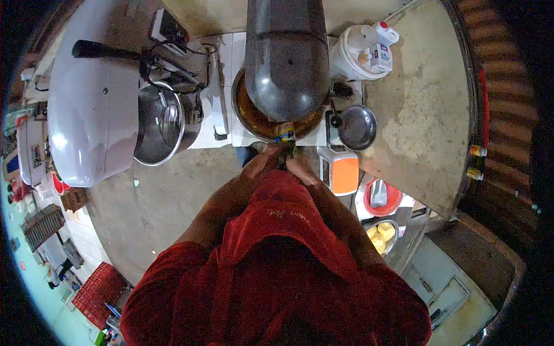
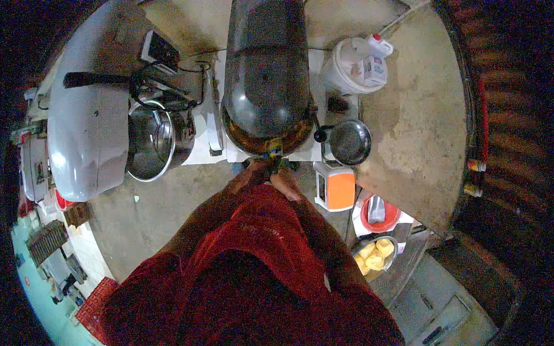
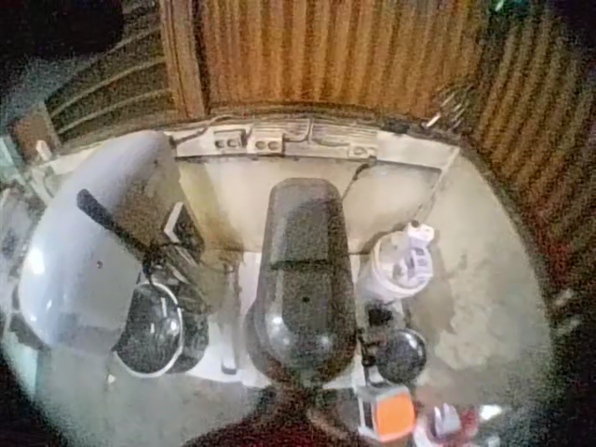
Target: Adding small packets of margarine or oil from a bag into a commercial mixer filled with dough.
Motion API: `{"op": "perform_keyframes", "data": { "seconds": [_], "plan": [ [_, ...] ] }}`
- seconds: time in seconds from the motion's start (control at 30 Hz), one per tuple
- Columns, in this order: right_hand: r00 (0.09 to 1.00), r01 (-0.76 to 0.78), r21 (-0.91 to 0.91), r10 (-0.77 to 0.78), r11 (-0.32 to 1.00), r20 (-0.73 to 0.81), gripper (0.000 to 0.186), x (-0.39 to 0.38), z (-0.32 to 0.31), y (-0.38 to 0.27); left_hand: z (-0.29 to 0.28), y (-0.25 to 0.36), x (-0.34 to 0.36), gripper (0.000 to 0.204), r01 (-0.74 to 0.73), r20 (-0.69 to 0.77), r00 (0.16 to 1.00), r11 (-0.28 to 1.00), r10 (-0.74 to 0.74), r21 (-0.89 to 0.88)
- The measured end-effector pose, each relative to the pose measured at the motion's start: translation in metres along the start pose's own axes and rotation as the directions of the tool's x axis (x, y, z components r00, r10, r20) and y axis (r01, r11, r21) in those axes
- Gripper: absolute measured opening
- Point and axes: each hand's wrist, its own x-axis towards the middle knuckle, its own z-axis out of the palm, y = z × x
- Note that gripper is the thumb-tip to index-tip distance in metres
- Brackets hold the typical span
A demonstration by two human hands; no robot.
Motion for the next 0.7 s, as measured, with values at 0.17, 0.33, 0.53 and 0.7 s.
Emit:
{"op": "perform_keyframes", "data": {
  "seconds": [0.17, 0.33, 0.53, 0.7],
  "plan": [
    [0.948, 0.306, -0.727, -0.272, 0.615, 0.168, 0.008, -0.013, 0.01, 0.005, 0.002, 0.0, 0.012, 0.044, -0.061, -0.105, 0.992, 0.989, 0.075, 0.135],
    [0.887, 0.348, -0.267, -0.408, 0.899, -0.217, 0.027, -0.033, -0.01, -0.006, 0.001, 0.012, 0.007, 0.041, -0.074, -0.027, 0.997, 0.989, 0.078, 0.129],
    [0.798, 0.347, -0.924, -0.569, 0.163, 0.199, 0.026, -0.041, -0.03, -0.013, 0.014, 0.024, 0.007, 0.04, -0.066, 0.034, 0.997, 0.997, 0.064, 0.041],
    [0.926, 0.092, -0.594, -0.288, 0.799, -0.245, 0.022, -0.032, 0.005, -0.003, 0.021, 0.032, 0.013, 0.04, -0.06, 0.057, 0.997, 0.998, 0.059, 0.014]
  ]
}}
